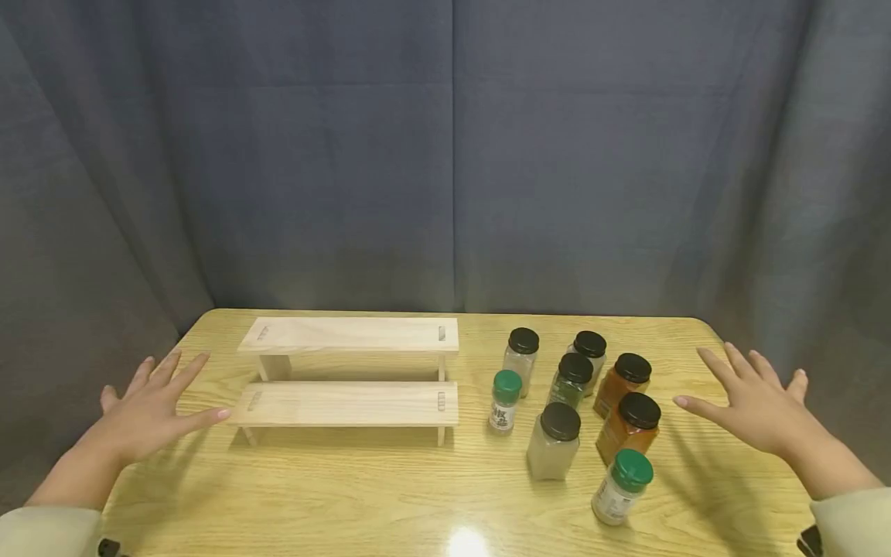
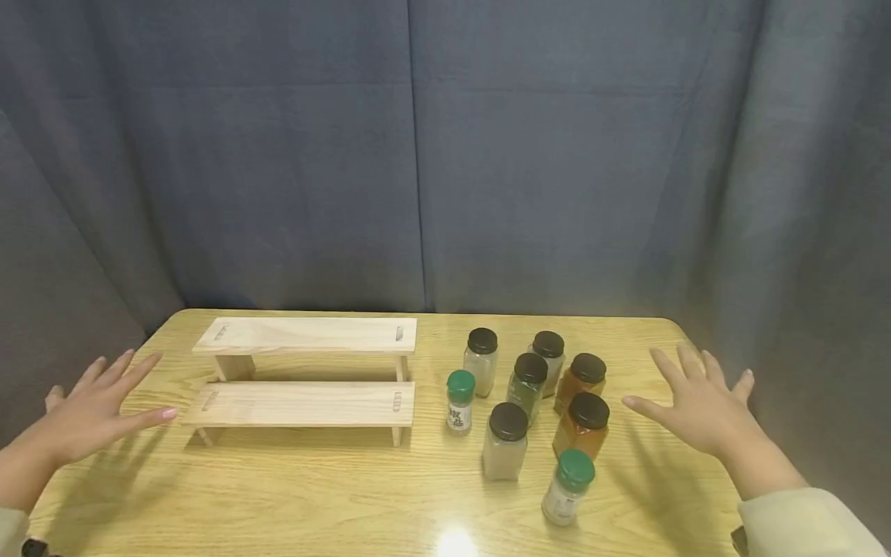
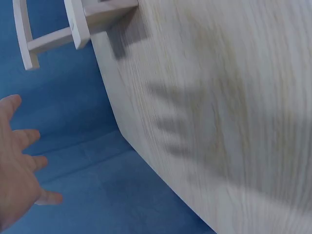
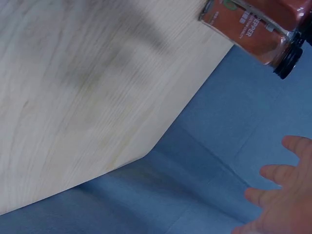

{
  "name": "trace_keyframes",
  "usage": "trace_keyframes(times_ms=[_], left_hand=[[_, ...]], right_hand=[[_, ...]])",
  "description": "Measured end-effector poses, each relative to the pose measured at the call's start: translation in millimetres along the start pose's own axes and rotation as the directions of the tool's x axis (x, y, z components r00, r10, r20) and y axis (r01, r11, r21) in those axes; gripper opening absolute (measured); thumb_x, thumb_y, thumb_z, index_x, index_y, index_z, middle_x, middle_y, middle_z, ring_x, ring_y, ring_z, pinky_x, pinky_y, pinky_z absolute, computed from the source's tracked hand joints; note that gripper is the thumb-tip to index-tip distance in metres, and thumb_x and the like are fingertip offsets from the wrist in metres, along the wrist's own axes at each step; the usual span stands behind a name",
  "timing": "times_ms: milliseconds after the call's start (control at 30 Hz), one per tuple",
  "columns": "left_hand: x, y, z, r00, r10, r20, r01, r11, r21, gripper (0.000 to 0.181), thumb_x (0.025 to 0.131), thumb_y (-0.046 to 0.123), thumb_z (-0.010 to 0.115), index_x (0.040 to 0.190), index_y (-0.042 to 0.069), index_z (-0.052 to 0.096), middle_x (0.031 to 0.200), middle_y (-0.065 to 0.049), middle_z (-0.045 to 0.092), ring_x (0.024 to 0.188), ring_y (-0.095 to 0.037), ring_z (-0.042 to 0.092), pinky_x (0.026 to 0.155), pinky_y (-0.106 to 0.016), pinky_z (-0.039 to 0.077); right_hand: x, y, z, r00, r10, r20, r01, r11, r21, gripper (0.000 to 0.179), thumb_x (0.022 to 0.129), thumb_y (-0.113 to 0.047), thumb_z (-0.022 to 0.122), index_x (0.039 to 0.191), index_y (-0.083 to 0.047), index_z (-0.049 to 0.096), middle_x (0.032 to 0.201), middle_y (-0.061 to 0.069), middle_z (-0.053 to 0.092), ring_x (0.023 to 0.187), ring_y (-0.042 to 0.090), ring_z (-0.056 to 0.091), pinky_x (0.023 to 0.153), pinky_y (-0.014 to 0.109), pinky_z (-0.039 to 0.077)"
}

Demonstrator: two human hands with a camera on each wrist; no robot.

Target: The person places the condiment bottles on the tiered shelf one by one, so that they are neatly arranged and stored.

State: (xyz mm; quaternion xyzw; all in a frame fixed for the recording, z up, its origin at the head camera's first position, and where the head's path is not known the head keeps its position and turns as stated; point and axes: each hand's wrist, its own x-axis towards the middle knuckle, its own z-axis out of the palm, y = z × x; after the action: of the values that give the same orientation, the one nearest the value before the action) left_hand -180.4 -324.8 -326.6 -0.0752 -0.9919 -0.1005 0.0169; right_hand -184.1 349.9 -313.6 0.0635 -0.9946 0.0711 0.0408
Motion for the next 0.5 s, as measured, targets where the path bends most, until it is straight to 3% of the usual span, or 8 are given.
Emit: trace_keyframes(times_ms=[233, 500], left_hand=[[5.6, 7.7, 2.0, 1.000, 0.015, -0.010, -0.015, 1.000, -0.001, 0.086, 0.079, 0.058, 0.046, 0.140, 0.016, 0.003, 0.135, -0.033, 0.006, 0.119, -0.053, -0.005, 0.071, -0.076, -0.002], [5.8, 12.9, 12.5, 0.998, 0.058, -0.030, -0.061, 0.993, -0.104, 0.085, 0.080, 0.052, 0.050, 0.140, 0.017, 0.002, 0.137, -0.030, 0.001, 0.118, -0.055, -0.003, 0.071, -0.077, -0.002]], right_hand=[[2.4, -10.8, -1.3, 1.000, -0.021, -0.021, 0.021, 1.000, 0.005, 0.085, 0.080, -0.059, 0.044, 0.138, -0.004, 0.013, 0.136, 0.032, 0.008, 0.118, 0.053, 0.003, 0.077, 0.069, -0.018], [-7.4, -19.4, 3.8, 0.984, -0.104, -0.146, 0.128, 0.979, 0.160, 0.076, 0.083, -0.042, 0.052, 0.134, 0.003, 0.020, 0.129, 0.034, 0.024, 0.117, 0.051, 0.018, 0.086, 0.068, 0.004]])
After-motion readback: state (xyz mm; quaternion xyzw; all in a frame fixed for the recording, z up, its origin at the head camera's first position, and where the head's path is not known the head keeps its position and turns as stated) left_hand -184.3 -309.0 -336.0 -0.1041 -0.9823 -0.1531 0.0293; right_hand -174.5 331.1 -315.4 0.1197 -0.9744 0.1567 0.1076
